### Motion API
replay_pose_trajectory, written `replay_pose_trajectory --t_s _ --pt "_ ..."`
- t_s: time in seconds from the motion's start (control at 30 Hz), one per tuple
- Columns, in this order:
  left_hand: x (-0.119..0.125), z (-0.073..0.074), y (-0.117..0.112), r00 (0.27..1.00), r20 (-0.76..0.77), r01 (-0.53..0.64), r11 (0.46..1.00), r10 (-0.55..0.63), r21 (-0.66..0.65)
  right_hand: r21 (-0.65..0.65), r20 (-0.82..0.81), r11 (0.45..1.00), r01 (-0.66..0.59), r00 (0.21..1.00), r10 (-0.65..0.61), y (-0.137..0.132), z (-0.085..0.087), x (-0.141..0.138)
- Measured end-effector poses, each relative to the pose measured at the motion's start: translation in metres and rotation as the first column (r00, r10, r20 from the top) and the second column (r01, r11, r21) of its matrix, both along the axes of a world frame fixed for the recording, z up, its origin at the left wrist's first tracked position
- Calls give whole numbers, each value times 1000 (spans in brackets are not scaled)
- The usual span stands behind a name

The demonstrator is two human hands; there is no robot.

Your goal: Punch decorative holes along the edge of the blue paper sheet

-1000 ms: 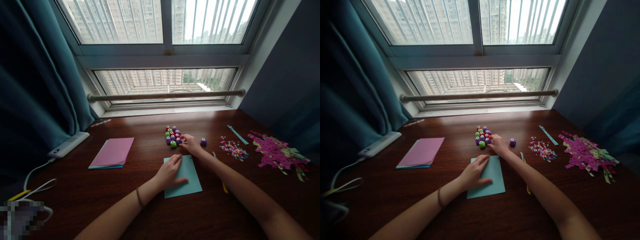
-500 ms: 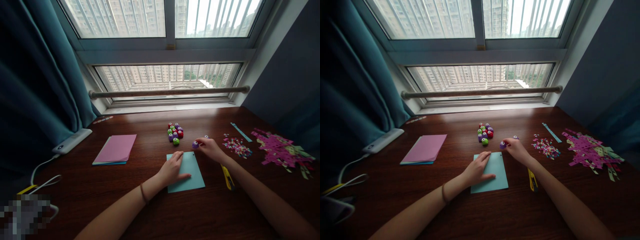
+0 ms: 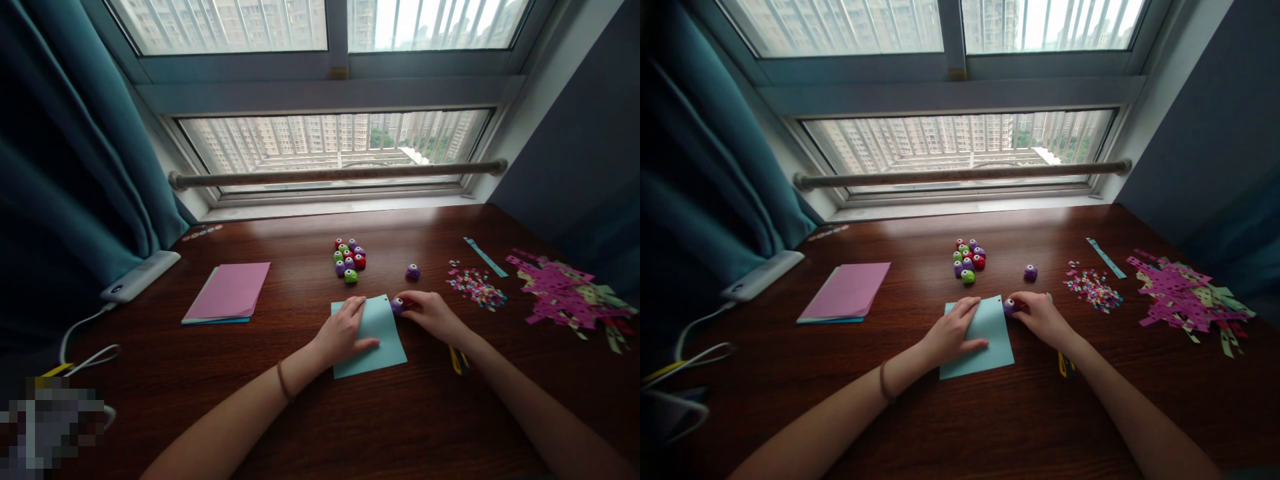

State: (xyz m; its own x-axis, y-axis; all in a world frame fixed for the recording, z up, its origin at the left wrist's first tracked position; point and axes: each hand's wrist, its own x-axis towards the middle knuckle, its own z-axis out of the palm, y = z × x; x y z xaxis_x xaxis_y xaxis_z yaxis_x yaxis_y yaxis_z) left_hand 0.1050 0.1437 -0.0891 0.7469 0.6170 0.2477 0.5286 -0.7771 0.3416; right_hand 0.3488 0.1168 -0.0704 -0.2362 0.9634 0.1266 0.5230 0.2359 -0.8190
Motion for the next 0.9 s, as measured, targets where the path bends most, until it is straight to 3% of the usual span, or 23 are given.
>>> replay_pose_trajectory --t_s 0.27,0.43,0.7,0.9 --pt "0 1 0 1000 -12 4 1000 -4 -6 2 -6 997 73 997 -73 0 2 -1" --pt "0 1 0 1000 -27 4 1000 -4 -4 -7 -12 999 53 999 -53 -2 -1 -2" --pt "0 1 -2 999 -49 20 1000 -19 18 129 179 992 14 983 -37 -3 1 -8" --pt "0 2 -3 999 -40 15 999 -14 42 151 182 987 -47 983 19 -4 4 -12"
